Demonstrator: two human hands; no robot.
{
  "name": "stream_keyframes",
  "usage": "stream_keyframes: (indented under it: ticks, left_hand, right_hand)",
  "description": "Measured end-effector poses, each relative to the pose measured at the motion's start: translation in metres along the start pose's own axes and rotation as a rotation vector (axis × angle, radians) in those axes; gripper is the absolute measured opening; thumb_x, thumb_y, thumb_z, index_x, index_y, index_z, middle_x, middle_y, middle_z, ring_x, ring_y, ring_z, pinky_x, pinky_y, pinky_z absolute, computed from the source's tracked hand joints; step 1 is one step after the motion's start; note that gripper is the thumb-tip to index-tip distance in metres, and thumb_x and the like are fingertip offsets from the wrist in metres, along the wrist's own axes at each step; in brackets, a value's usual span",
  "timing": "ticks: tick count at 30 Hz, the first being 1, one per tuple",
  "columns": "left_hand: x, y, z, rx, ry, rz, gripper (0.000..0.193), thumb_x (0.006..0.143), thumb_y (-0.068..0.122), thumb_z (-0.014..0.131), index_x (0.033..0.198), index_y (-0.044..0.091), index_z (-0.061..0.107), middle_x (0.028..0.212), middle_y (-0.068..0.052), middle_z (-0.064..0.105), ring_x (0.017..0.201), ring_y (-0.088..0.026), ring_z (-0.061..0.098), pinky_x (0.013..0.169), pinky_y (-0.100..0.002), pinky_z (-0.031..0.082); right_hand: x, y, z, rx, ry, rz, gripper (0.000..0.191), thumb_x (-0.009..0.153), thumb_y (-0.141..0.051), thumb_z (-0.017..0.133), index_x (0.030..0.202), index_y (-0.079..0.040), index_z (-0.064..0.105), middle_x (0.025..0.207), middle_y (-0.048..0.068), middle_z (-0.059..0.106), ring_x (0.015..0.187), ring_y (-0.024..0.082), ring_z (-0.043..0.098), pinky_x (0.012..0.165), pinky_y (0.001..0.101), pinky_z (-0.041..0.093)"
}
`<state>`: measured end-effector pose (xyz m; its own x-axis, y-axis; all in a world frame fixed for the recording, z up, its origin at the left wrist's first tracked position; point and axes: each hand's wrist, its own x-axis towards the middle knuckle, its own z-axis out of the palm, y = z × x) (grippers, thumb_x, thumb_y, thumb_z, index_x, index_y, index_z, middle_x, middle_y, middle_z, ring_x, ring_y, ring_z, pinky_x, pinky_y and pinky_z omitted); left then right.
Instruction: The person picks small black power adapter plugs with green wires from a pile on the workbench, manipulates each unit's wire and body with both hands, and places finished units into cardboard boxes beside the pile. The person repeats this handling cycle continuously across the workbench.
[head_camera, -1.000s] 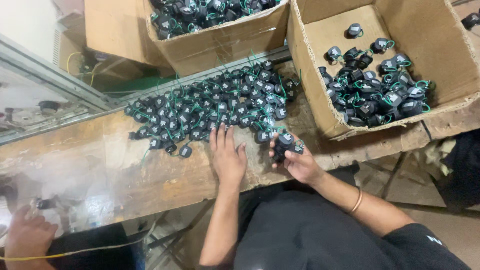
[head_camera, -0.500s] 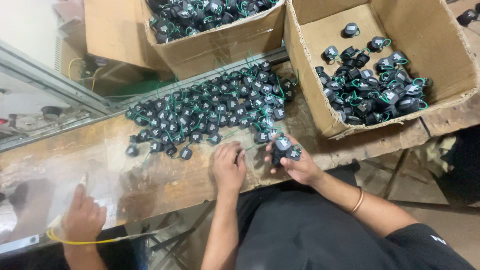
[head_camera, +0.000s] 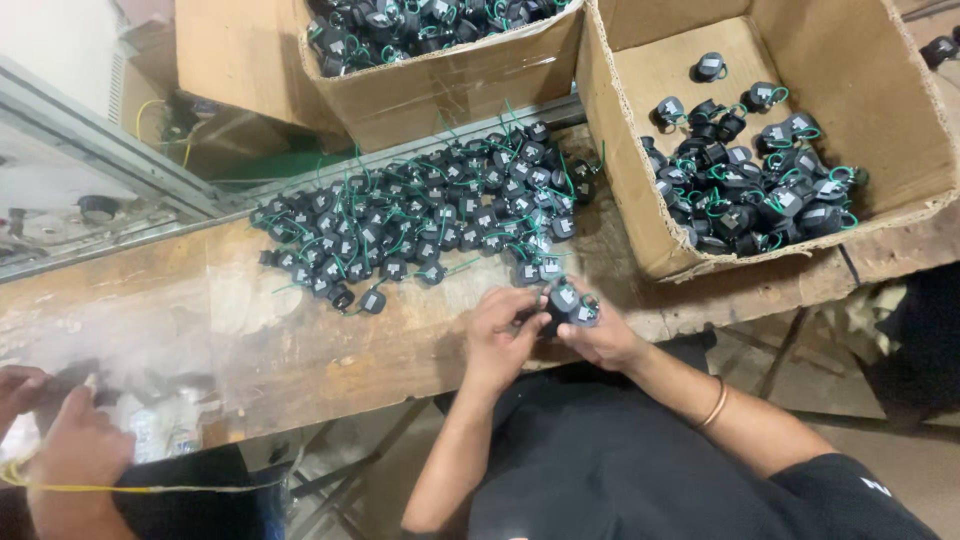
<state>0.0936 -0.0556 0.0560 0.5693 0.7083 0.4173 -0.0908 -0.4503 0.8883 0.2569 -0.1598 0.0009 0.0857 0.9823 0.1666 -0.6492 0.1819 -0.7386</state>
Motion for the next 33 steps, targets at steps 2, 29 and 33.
stream_keyframes:
  ticks: [2, 29, 33]
  left_hand:
    - [0.004, 0.002, 0.008, -0.031, 0.044, -0.061, 0.022, 0.08, -0.002, 0.081, 0.099, 0.003, 0.072, 0.099, -0.01, 0.069, 0.083, -0.019, 0.067, 0.071, -0.028, 0.055]
    - [0.004, -0.017, -0.033, 0.176, 0.336, 0.185, 0.018, 0.091, 0.013, 0.078, 0.102, 0.005, 0.066, 0.109, -0.01, 0.074, 0.104, -0.026, 0.071, 0.096, -0.037, 0.055]
    - [0.026, -0.021, -0.057, 0.81, 0.349, 0.19, 0.043, 0.085, 0.009, 0.073, 0.125, -0.006, 0.067, 0.129, -0.019, 0.069, 0.121, -0.04, 0.061, 0.105, -0.047, 0.046]
  right_hand:
    - [0.0, -0.001, -0.002, -0.058, 0.013, 0.045, 0.069, 0.09, -0.001, 0.073, 0.151, -0.004, 0.042, 0.141, 0.011, 0.055, 0.129, 0.025, 0.056, 0.098, 0.0423, 0.054]
    - [-0.002, -0.009, 0.004, 0.142, 0.042, 0.06, 0.045, 0.089, 0.0, 0.071, 0.129, -0.007, 0.05, 0.121, 0.013, 0.058, 0.108, 0.028, 0.066, 0.075, 0.0382, 0.061]
    - [0.002, -0.011, -0.001, 0.362, 0.17, 0.091, 0.049, 0.092, -0.005, 0.067, 0.137, -0.01, 0.05, 0.13, 0.016, 0.059, 0.113, 0.034, 0.067, 0.079, 0.0382, 0.062]
